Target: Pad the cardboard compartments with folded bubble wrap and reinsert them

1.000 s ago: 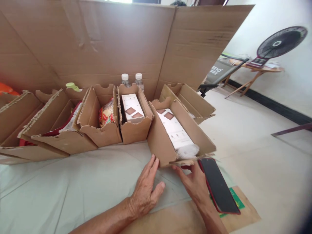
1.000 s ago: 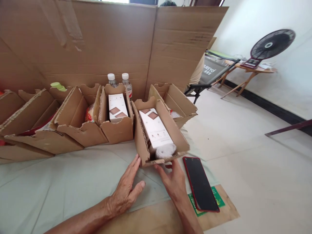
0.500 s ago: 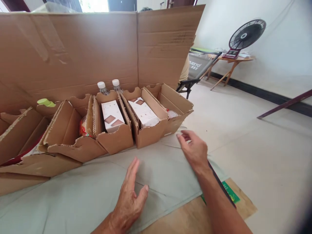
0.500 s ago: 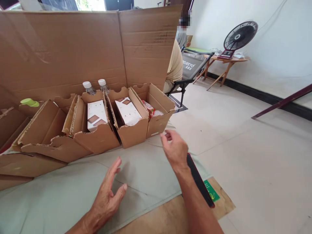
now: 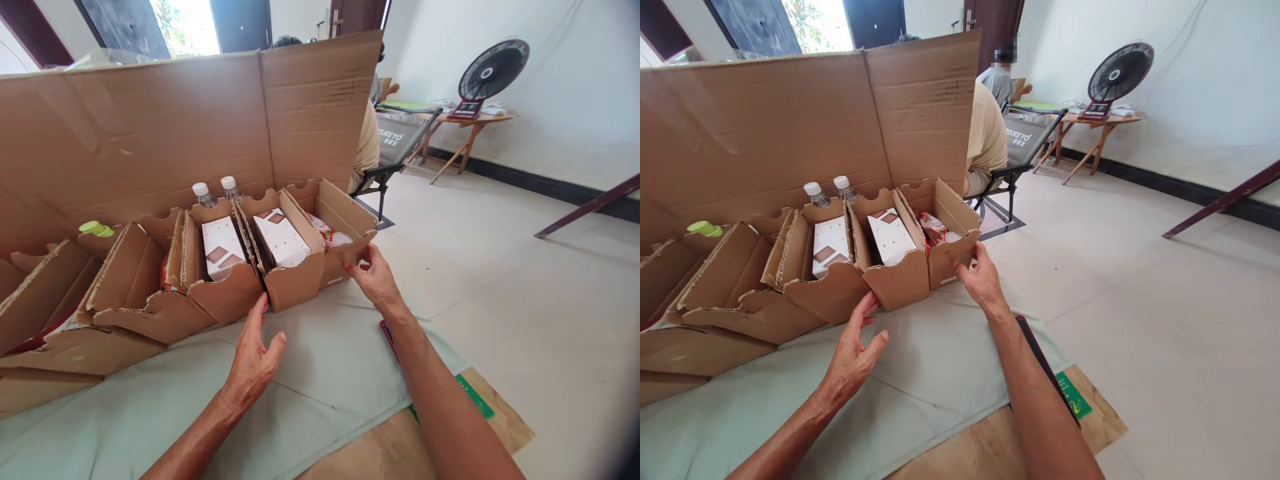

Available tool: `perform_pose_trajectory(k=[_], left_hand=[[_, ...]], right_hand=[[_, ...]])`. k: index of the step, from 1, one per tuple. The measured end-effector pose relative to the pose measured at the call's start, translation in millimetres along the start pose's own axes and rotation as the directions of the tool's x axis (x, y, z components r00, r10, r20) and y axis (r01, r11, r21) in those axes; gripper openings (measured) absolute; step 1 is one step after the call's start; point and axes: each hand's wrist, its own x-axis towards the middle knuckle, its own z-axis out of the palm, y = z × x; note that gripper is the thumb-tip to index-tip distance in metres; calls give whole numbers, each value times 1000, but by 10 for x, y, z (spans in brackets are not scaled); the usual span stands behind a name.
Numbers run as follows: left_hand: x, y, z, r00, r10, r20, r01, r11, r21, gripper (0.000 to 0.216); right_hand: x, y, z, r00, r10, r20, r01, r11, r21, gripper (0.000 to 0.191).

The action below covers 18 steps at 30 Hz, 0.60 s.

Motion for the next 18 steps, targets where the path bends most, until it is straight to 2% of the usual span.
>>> perform_pose_trajectory(k=[3,5,6,7,9,12,13,15,18], left_hand=[[-223,-52,-163,996,-58,68,54,997,58,65],[-454,-150,-292,992,-64,109,54,994,91,58],[-585,-211,-352,992,-47,118,35,994,107,54],[-718,-275,-409,993,-24,117,9,992,128,50],[-963,-389,-512,995,27,101,-45,983,179,45],[-1199,-497,-670,991,91,102,-114,963,243,42],[-1237,-516,-726,988,106,113,-132,957,257,41],[-1269,-543,-829,984,131,125,-161,947,277,38],[-1263,-589,-928,977,181,111,-207,933,295,34]], right_hand=[[-199,-220,-86,984,-76,-164,63,995,-79,46],[-393,-479,-90,933,-243,-267,194,961,-195,32],[-500,-629,-65,895,-348,-278,281,926,-252,26],[-608,-785,-20,861,-442,-252,370,883,-288,22],[-808,-1086,118,804,-582,-124,535,798,-277,21],[-968,-1421,319,743,-666,66,666,725,-174,21],[-963,-1485,341,729,-680,76,681,711,-178,21],[-858,-1539,274,711,-703,15,680,681,-270,23],[-519,-1461,-32,703,-710,-40,600,623,-501,33]])
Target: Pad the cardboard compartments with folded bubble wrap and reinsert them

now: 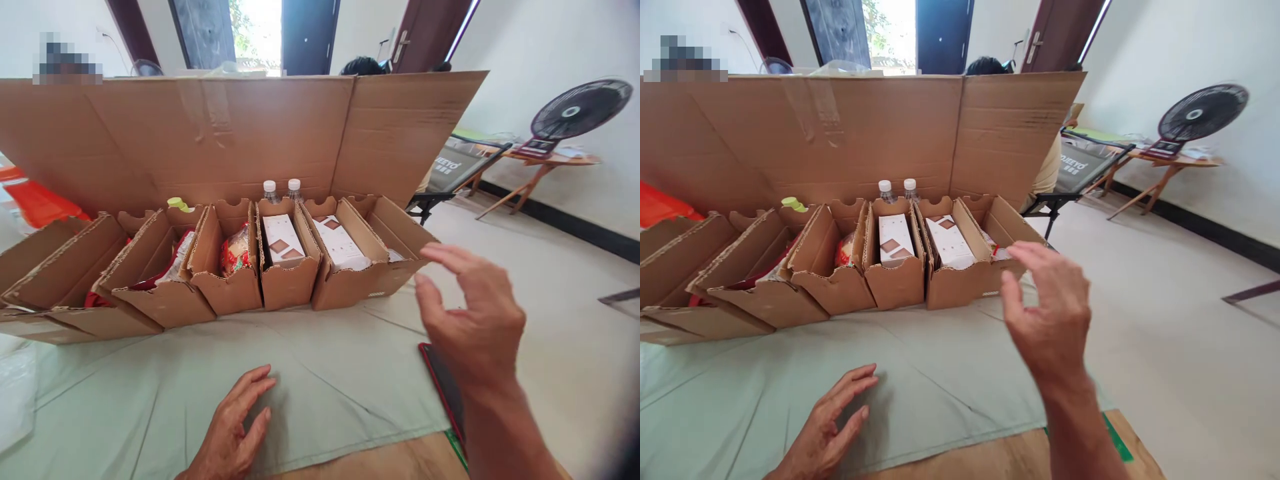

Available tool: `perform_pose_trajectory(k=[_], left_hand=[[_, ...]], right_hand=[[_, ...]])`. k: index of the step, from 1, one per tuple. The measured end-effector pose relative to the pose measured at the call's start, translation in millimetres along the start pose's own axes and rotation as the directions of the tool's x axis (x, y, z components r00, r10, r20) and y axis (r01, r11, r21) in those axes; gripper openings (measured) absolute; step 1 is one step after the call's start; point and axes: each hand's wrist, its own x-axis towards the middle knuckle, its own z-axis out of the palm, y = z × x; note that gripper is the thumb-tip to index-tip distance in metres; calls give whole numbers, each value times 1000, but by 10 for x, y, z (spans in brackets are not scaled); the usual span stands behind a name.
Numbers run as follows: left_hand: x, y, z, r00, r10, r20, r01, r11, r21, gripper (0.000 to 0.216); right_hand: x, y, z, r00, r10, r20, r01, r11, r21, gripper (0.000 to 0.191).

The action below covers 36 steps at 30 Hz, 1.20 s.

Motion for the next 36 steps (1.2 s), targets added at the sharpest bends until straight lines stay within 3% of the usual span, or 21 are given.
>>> perform_pose_trajectory(k=[4,8,15,18,21,25,28,30,34,36], left_hand=[[3,-79,28,994,84,-69,-81,995,54,30],[-11,-158,111,967,216,-133,-195,969,155,32],[-68,-490,208,928,373,15,-355,869,344,35],[-52,-472,197,927,374,14,-353,864,359,35],[-31,-269,167,948,316,-46,-288,907,309,32],[26,-27,129,977,197,-86,-177,964,197,31],[45,-1,126,983,155,-103,-139,979,146,31],[40,-27,144,984,135,-116,-122,986,111,30],[6,-84,179,981,65,-183,-66,998,1,28],[-35,-95,158,972,10,-235,-24,998,-55,26]], right_hand=[[126,629,8,975,11,220,32,981,-190,45],[-39,823,219,906,-57,420,136,978,-161,31],[-460,701,314,952,-34,305,89,982,-167,30],[-468,690,249,956,-70,286,124,977,-172,30],[-396,497,175,968,-119,222,150,980,-129,26],[-271,-166,241,972,-180,148,176,983,45,29],[-167,-719,502,932,-242,269,186,958,217,43],[-73,-955,737,884,-219,414,144,968,203,49],[64,-1085,991,776,-100,623,125,992,4,20],[22,-1090,871,779,-109,617,139,990,-1,18]])
